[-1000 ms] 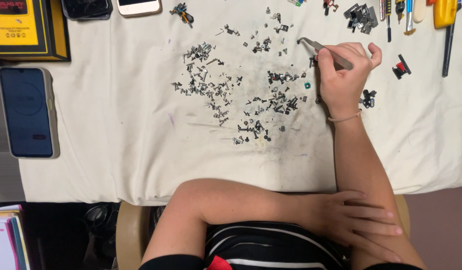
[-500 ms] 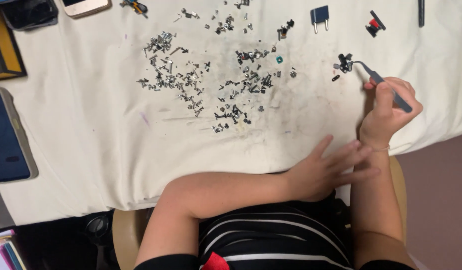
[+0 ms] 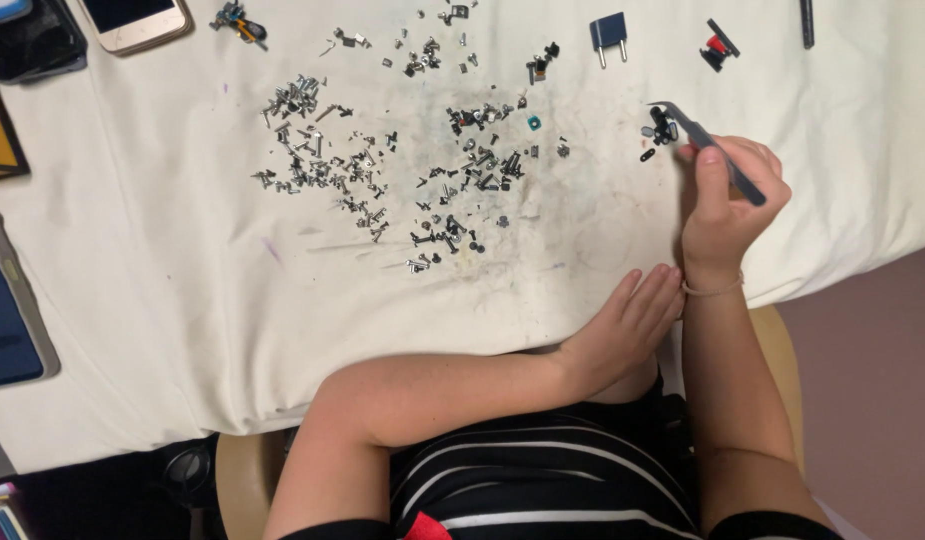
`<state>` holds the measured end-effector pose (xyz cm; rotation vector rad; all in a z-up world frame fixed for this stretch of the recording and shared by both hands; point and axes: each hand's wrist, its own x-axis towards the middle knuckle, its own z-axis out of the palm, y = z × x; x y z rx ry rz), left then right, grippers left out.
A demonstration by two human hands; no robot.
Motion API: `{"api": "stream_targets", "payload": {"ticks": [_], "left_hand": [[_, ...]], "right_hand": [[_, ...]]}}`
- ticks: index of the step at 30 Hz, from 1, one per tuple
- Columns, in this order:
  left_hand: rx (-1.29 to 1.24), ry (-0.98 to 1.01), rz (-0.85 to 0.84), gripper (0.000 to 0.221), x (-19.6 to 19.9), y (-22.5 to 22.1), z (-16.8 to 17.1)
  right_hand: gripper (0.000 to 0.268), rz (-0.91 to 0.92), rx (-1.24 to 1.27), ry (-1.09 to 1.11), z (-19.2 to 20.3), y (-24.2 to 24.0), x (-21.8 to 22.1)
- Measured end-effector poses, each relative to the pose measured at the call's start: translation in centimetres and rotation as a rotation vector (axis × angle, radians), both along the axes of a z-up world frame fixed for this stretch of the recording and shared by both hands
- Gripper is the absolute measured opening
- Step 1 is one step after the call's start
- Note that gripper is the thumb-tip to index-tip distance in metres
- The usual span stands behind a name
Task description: Sorting and categorizing small electronic components and screws from a mixed pile using tweezers on a repair bench.
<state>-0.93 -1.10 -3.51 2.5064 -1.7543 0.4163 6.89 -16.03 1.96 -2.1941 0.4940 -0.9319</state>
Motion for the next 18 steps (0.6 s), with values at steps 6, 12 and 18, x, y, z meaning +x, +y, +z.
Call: {"api": "stream_targets", "payload": {"ticks": [6, 12, 18], "left_hand": [[0.226, -0.033, -0.145, 0.064, 1.4, 0.4, 2.3], [0.189, 0.034, -0.112, 0.063, 1.9, 0.7, 3.5], [0.144, 0.12, -0.145, 0.062, 0.6, -0.3, 1.3]], "right_hand": [[0.018, 0.379, -0.102, 0.124, -0.1, 2.8, 5.3], [0.021, 0.48, -0.175, 0.125, -2.0, 3.1, 8.5], [0.023, 0.487, -0.163, 0.151, -2.5, 3.1, 8.3]]}}
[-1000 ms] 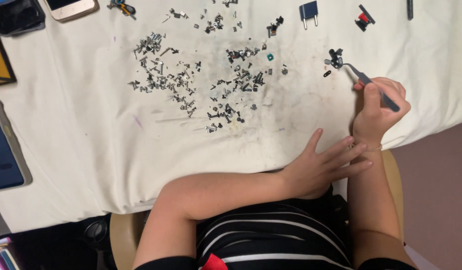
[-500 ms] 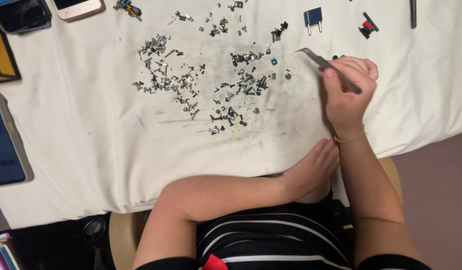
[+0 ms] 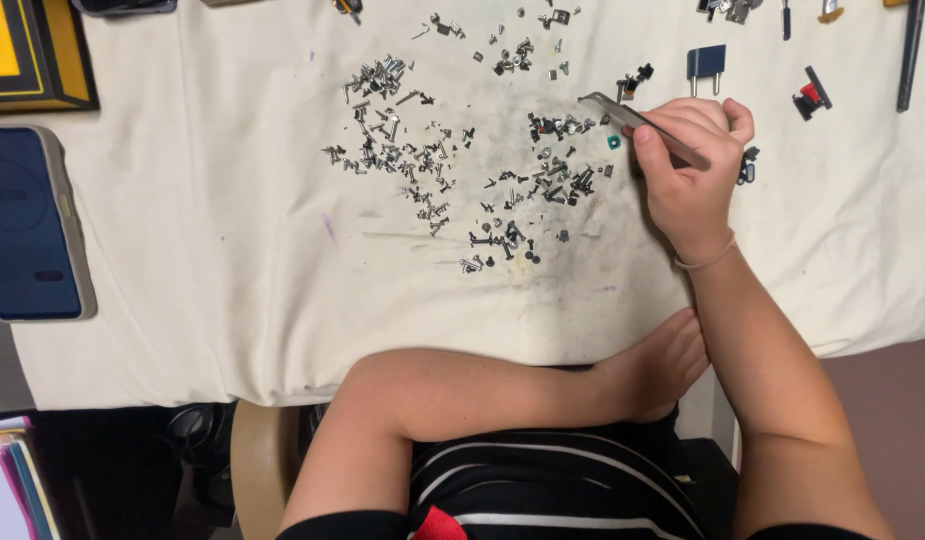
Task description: Sorting and categorizing small electronic components and screws from a mixed pile using tweezers on a repair bench.
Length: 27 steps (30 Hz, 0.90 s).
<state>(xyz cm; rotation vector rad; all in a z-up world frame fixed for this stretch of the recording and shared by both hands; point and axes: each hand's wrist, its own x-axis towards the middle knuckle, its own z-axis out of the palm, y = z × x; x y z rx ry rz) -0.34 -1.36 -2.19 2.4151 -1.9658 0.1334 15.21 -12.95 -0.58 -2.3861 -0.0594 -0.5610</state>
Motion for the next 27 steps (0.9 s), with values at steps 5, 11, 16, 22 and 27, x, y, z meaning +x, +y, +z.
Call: {"api": "stream_targets", "payload": {"ticks": [5, 11, 16, 22, 27], "left_hand": [[-0.01, -0.013, -0.027, 0.063, 0.4, 0.0, 0.4], [-0.101, 0.008, 0.027, 0.057, -0.5, -0.3, -0.9], [-0.104, -0.007, 0.03, 0.056, -0.5, -0.3, -0.9], [-0.068, -0.025, 0.006, 0.055, 0.3, 0.1, 0.1], [-0.048, -0.044, -0.011, 0.058, 0.5, 0.4, 0.5]], "right_hand": [[0.028, 0.004, -0.002, 0.001, 0.4, 0.3, 0.1], [0.028, 0.016, -0.025, -0.026, 0.5, 0.5, 0.1], [0.028, 0.007, -0.024, -0.02, 0.5, 0.6, 0.0], [0.028, -0.018, 0.03, -0.004, 0.8, 0.8, 0.1], [0.025, -0.047, 0.023, -0.034, 0.1, 0.5, 0.2]]}}
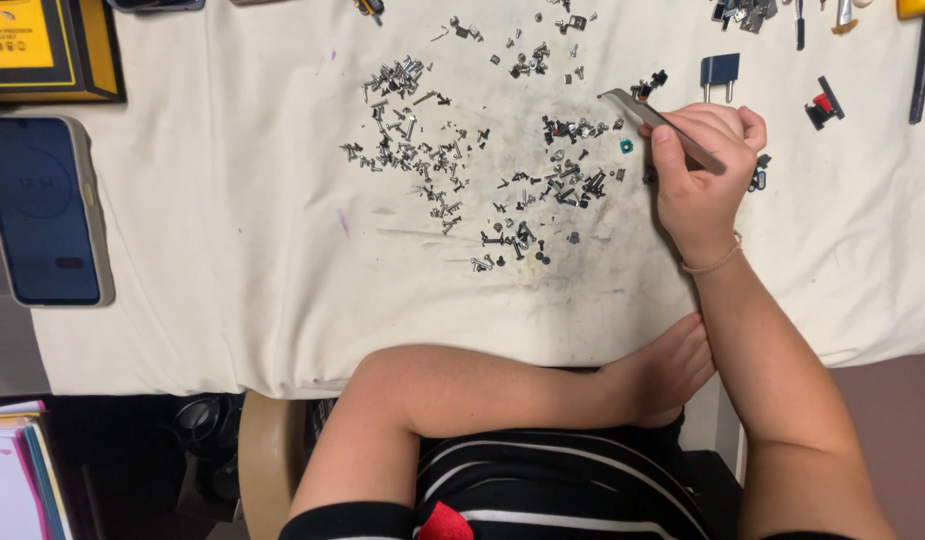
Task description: Sorting and categorizing small electronic components and screws from a mixed pile using tweezers on a repair bench.
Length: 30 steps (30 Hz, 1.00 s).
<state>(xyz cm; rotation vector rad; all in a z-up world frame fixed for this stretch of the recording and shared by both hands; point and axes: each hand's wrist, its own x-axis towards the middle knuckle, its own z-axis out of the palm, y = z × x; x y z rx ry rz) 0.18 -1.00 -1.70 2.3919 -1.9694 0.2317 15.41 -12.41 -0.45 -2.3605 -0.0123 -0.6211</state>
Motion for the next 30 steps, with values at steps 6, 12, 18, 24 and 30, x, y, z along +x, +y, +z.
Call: {"api": "stream_targets", "payload": {"ticks": [6, 12, 18, 24, 30], "left_hand": [[-0.034, -0.025, 0.027, 0.049, -0.2, -0.2, -0.5], [-0.002, -0.026, -0.003, 0.05, 0.3, -0.1, 0.2], [-0.061, 0.04, 0.014, 0.055, 0.0, -0.2, -0.2], [-0.016, 0.032, 0.025, 0.06, -0.5, -0.4, -0.6], [-0.125, 0.04, 0.061, 0.051, -1.5, -1.2, -2.7]], "right_hand": [[0.027, 0.017, -0.058, 0.004, -0.1, 0.0, 0.1], [0.025, 0.029, -0.05, 0.003, -0.1, 0.0, 0.1], [0.026, 0.031, -0.075, 0.003, -0.1, 0.0, 0.0], [0.03, 0.017, 0.034, 0.022, 1.2, 0.7, 0.8], [0.03, 0.163, -0.037, -0.16, 2.9, 3.5, 8.5]]}}
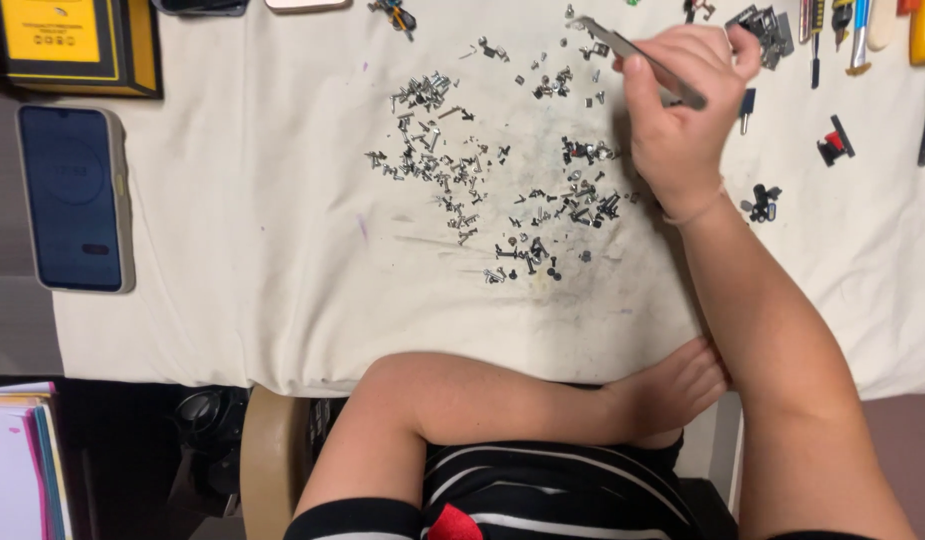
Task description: Sorting and categorizing small electronic components and screws from a mixed pile using tweezers on a repair bench.
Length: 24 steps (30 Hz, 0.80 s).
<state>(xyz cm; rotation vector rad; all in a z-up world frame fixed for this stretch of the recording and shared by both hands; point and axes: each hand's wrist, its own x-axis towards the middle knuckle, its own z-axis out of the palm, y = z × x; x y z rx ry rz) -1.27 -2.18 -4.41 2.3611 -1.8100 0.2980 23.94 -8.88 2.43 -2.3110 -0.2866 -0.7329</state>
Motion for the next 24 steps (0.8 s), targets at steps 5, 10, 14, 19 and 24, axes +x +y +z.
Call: {"api": "stream_targets", "payload": {"ticks": [5, 10, 14, 19, 24], "left_hand": [[0.261, 0.078, -0.199, 0.067, 2.4, 0.8, 3.5], [0.215, 0.079, -0.173, 0.063, 2.8, 1.1, 3.2], [0.153, 0.074, -0.173, 0.057, 2.4, 1.1, 2.7], [0.091, 0.063, -0.169, 0.053, 1.5, 0.8, 1.8], [-0.034, 0.124, -0.154, 0.045, 0.8, 0.3, 0.4]], "right_hand": [[0.022, -0.021, 0.077, -0.022, -0.6, 4.5, 7.8], [0.039, -0.089, -0.061, 0.173, -2.8, 4.7, 10.1], [0.022, -0.024, -0.015, 0.101, -1.4, 4.1, 8.1], [0.018, 0.05, 0.076, 0.096, -1.5, 3.7, 4.7], [0.026, 0.29, -0.052, 0.038, -0.7, 3.9, 4.1]]}}
